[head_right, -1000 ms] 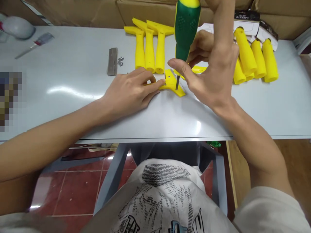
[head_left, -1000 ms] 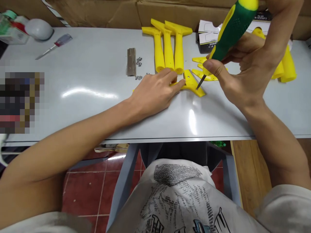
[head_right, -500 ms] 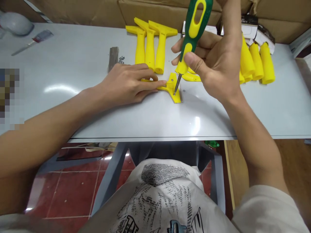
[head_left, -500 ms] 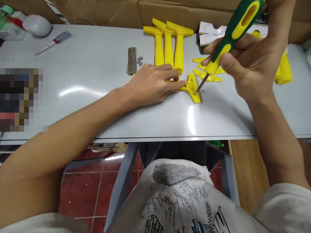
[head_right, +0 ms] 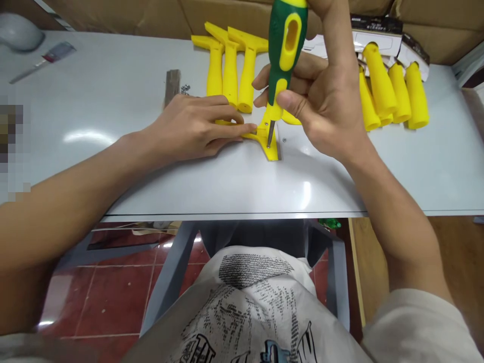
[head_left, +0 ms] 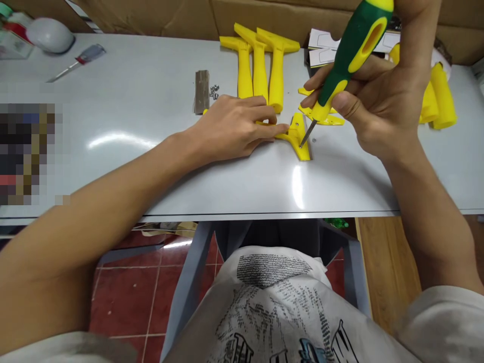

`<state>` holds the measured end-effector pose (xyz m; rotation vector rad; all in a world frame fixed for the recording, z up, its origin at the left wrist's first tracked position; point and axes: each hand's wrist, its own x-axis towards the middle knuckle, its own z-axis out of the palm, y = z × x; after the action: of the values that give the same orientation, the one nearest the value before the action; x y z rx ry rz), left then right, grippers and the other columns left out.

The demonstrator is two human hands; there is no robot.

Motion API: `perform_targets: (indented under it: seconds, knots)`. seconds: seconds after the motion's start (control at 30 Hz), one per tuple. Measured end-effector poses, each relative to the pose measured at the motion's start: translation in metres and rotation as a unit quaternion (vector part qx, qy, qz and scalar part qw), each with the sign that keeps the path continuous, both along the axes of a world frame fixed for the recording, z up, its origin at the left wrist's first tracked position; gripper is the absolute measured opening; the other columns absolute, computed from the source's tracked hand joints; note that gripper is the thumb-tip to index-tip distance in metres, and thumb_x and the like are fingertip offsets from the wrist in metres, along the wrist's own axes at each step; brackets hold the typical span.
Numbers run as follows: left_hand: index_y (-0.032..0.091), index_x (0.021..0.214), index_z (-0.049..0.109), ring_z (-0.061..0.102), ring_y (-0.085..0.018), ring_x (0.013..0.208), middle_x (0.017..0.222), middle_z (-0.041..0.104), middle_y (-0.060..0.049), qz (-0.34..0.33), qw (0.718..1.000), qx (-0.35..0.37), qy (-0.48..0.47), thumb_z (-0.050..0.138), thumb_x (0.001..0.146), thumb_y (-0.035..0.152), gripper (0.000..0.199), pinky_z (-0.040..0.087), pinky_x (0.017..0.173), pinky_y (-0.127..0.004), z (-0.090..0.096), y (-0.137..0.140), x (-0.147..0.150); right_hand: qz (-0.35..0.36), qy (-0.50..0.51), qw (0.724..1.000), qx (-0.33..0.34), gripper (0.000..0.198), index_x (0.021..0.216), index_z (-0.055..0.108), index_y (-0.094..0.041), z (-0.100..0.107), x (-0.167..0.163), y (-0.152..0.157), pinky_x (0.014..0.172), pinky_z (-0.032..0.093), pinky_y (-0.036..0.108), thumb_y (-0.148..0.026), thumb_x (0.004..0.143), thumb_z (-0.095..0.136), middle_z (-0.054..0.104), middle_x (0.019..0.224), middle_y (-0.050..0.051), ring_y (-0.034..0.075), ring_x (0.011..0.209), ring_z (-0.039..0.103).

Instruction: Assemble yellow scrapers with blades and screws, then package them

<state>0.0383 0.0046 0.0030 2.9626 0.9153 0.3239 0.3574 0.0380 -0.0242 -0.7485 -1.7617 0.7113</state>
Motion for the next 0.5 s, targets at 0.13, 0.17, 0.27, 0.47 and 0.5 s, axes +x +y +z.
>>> perform_targets:
  seconds: [0.13, 0.17, 0.27, 0.47, 0.5]
  knots:
    - [0.045, 0.161, 0.083, 0.08, -0.041, 0.138, 0.141, 0.083, -0.015, 0.014, 1.0, -0.014, -0.008, 0.043, 0.129, 0.045, 0.051, 0.066, 0.091, -0.052, 0.002, -0.001, 0.001, 0.038, -0.036, 0.997, -0.059, 0.173, 0.191, 0.013, -0.046, 0.01, 0.004, -0.002, 0.117, 0.074, 0.076, -0.121, 0.05, 0.081, 0.083, 0.138, 0.008, 0.043, 0.126, 0.082]
    - [0.045, 0.161, 0.083, 0.08, -0.041, 0.138, 0.142, 0.083, -0.014, 0.017, 1.0, -0.018, -0.011, 0.044, 0.129, 0.044, 0.05, 0.066, 0.092, -0.052, 0.002, -0.001, 0.001, 0.052, -0.038, 0.996, -0.066, 0.175, 0.19, 0.013, -0.046, 0.012, 0.005, -0.002, 0.117, 0.075, 0.076, -0.12, 0.048, 0.083, 0.084, 0.137, 0.008, 0.043, 0.128, 0.082]
    - [0.041, 0.162, 0.082, 0.079, -0.041, 0.139, 0.144, 0.083, -0.016, 0.016, 1.0, -0.015, -0.013, 0.044, 0.129, 0.042, 0.051, 0.066, 0.092, -0.053, 0.0, -0.001, 0.002, 0.078, -0.042, 0.993, -0.073, 0.177, 0.189, 0.013, -0.049, 0.015, 0.007, 0.001, 0.115, 0.077, 0.074, -0.118, 0.043, 0.086, 0.083, 0.14, 0.007, 0.043, 0.132, 0.083]
    - [0.038, 0.163, 0.082, 0.079, -0.043, 0.138, 0.141, 0.085, -0.016, 0.013, 1.0, 0.011, 0.005, 0.042, 0.13, 0.044, 0.052, 0.064, 0.089, -0.055, -0.002, -0.002, 0.003, 0.064, -0.03, 0.996, -0.052, 0.173, 0.188, 0.01, -0.052, 0.013, -0.001, -0.003, 0.111, 0.079, 0.07, -0.118, 0.047, 0.085, 0.083, 0.141, 0.005, 0.041, 0.123, 0.085]
    - [0.038, 0.162, 0.082, 0.078, -0.043, 0.138, 0.141, 0.085, -0.016, 0.014, 1.0, 0.016, 0.008, 0.042, 0.13, 0.044, 0.052, 0.064, 0.088, -0.055, -0.001, -0.002, 0.003, 0.057, -0.023, 0.997, -0.044, 0.171, 0.187, 0.01, -0.051, 0.013, -0.004, -0.006, 0.109, 0.08, 0.07, -0.12, 0.048, 0.083, 0.083, 0.138, 0.005, 0.04, 0.119, 0.086]
